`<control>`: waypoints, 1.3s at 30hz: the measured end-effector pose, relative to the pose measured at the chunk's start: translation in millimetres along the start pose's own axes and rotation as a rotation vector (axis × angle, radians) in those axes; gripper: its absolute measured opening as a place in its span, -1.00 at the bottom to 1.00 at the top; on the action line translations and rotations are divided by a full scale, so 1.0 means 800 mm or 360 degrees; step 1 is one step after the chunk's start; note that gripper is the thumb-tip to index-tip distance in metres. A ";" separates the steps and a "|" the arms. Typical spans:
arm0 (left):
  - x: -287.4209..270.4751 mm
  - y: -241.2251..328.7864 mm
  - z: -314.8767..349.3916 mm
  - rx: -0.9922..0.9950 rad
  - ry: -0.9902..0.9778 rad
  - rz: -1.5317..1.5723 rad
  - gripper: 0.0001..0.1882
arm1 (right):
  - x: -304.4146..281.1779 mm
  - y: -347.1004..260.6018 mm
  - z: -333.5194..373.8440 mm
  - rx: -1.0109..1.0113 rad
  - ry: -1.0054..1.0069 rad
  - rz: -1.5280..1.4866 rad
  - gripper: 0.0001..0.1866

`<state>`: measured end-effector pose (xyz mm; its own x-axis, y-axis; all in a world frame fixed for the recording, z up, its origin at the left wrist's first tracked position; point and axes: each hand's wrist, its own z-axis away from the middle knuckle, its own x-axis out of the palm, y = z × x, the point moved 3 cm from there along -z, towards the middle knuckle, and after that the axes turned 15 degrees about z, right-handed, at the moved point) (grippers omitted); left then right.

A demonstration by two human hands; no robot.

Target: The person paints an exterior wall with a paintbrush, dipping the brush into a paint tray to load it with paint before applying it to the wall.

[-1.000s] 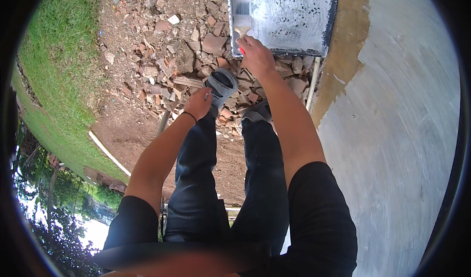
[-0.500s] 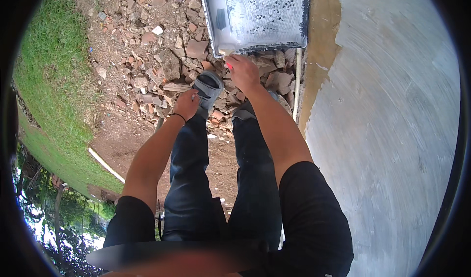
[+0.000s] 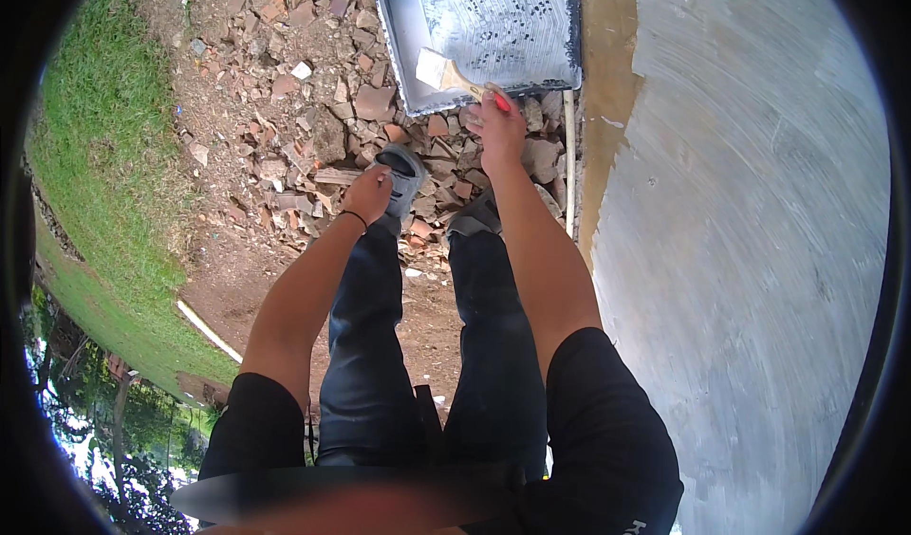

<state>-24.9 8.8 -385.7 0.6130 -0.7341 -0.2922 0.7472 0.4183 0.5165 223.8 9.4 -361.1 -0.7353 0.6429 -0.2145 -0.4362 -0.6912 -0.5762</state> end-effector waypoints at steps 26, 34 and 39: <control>0.022 -0.001 0.005 0.0099 0.0141 -0.0118 -0.77 | -0.060 0.099 -0.008 0.0555 -0.0073 -0.0483 -0.62; 0.014 0.012 -0.003 0.0137 0.0172 -0.0197 -0.75 | -0.071 0.112 -0.006 0.0634 -0.0102 -0.0565 -0.67; 0.014 0.015 -0.001 0.0160 0.0093 -0.0255 -0.75 | -0.071 0.118 -0.007 0.0586 -0.0129 -0.0683 -0.65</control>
<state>-9.0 6.3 -383.2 0.5043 -0.7535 -0.4217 0.8088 0.2411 0.5363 227.5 -90.5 -407.1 -0.4833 0.8742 0.0475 -0.8460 -0.4524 -0.2822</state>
